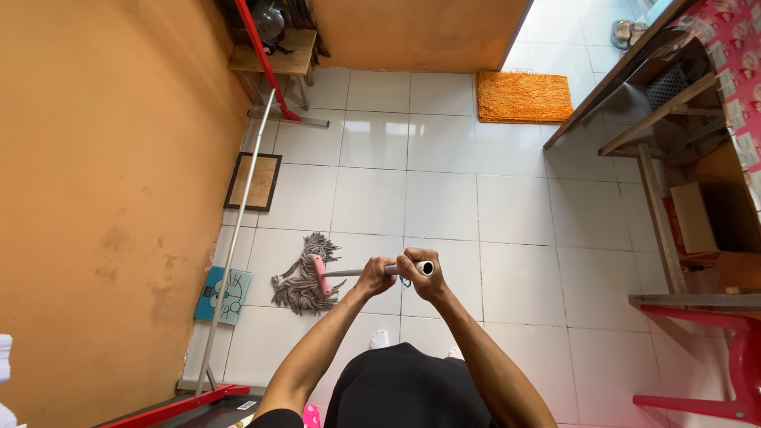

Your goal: Repairing a mop by attempting to secure the mop head to the handle using a piece of wire or string.

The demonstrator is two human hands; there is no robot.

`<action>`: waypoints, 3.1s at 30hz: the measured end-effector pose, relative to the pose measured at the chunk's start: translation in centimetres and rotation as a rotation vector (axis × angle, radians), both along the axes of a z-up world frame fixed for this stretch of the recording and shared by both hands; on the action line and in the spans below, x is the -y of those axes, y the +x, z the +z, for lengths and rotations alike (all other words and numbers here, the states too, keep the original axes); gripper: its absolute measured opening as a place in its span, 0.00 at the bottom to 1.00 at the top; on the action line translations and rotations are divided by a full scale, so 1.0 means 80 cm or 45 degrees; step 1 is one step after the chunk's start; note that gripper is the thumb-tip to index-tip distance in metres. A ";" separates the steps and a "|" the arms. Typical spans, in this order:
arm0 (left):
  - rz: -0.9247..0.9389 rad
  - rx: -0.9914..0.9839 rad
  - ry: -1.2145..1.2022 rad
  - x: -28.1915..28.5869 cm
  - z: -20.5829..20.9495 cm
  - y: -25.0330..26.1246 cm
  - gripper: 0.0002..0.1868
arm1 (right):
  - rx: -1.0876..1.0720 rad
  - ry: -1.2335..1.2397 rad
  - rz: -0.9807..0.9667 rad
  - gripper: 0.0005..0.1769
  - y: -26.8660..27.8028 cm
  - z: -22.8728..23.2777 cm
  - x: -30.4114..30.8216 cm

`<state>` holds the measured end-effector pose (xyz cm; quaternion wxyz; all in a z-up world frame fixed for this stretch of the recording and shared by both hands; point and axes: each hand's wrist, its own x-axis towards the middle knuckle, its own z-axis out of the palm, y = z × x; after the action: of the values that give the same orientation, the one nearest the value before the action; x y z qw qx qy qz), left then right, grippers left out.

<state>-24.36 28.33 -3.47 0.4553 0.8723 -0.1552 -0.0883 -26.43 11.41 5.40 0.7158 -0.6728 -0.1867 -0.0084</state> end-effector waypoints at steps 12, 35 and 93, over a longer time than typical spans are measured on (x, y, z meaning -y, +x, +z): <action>-0.283 0.188 -0.199 0.237 -0.047 -0.006 0.06 | 0.031 -0.192 -0.199 0.25 -0.037 0.045 0.197; -0.687 -0.235 -0.352 0.587 -0.067 -0.069 0.03 | -0.146 -0.532 -0.248 0.21 -0.127 0.078 0.493; 0.198 -0.223 0.320 -0.012 -0.052 -0.196 0.07 | -0.260 0.130 0.151 0.24 -0.181 -0.038 0.007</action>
<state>-40.03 29.26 -7.61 0.3598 0.9206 -0.0348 -0.1474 -40.92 10.86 2.33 0.7635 -0.6208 -0.1515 0.0931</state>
